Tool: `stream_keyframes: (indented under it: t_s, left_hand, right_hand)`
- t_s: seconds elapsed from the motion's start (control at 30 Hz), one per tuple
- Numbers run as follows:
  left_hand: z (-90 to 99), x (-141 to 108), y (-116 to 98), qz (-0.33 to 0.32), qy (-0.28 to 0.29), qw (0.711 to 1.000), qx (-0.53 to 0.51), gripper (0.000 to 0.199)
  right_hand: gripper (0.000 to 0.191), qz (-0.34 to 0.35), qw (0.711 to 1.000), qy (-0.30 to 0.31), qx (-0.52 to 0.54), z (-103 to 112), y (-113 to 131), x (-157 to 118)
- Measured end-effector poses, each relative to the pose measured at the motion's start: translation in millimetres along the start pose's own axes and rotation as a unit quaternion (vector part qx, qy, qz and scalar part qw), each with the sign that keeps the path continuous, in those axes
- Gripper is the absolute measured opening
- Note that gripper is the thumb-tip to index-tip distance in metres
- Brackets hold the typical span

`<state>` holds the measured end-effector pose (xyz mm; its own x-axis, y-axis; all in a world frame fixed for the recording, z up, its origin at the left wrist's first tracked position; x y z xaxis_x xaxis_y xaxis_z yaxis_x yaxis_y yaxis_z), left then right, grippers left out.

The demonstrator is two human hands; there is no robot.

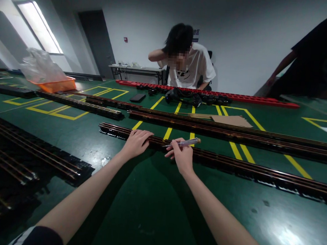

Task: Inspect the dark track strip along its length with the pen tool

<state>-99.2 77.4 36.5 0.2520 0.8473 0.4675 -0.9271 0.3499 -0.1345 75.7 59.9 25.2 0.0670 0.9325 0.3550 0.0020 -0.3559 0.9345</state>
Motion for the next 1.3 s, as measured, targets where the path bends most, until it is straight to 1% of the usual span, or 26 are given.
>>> stream_keyframes:
  t_s: [0.23,0.43,0.77,0.93,0.97,1.03,1.13,1.3]
  left_hand:
    - [0.7,0,1,0.011,0.009,1.0,-0.008,0.03]
    - [0.9,0,1,0.021,0.009,1.0,-0.011,0.029]
    - [-1.9,0,3,0.017,0.004,1.0,-0.002,0.031]
    - [-2.2,0,2,0.016,0.001,1.0,-0.006,0.034]
    - [-2.4,0,1,0.011,0.001,1.0,-0.007,0.035]
    - [-2.9,0,-2,-0.003,0.004,1.0,-0.008,0.038]
    - [-4.8,0,-8,-0.026,0.013,1.0,-0.006,0.043]
    - [-6.0,0,-13,-0.031,0.027,0.999,-0.014,0.047]
  right_hand:
    - [0.03,-0.007,0.998,0.056,0.006,-1,1,1]
    - [0.032,-0.006,0.998,0.066,-0.002,-1,5,3]
    - [0.032,-0.015,0.997,0.069,0.02,-1,-1,6]
    - [0.03,-0.019,0.99,0.143,0.005,-4,0,1]
    - [0.029,-0.015,0.989,0.149,0.003,-3,0,-1]
    - [0.028,-0.008,0.99,0.139,0.003,1,2,-1]
    - [0.029,-0.001,0.994,0.109,-0.004,8,2,-2]
    - [0.03,0.004,0.998,0.054,-0.029,17,2,-1]
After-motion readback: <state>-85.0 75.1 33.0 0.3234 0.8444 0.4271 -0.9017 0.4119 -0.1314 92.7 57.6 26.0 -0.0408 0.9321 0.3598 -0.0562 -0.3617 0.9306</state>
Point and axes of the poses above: each hand's wrist, its own x-axis towards the middle knuckle, its own z-axis out of the back of the hand, y = z × x, the point moved 8 cm from there along x, towards the middle knuckle, and after that the axes turned 9 degrees about z, right-handed, at the moved point
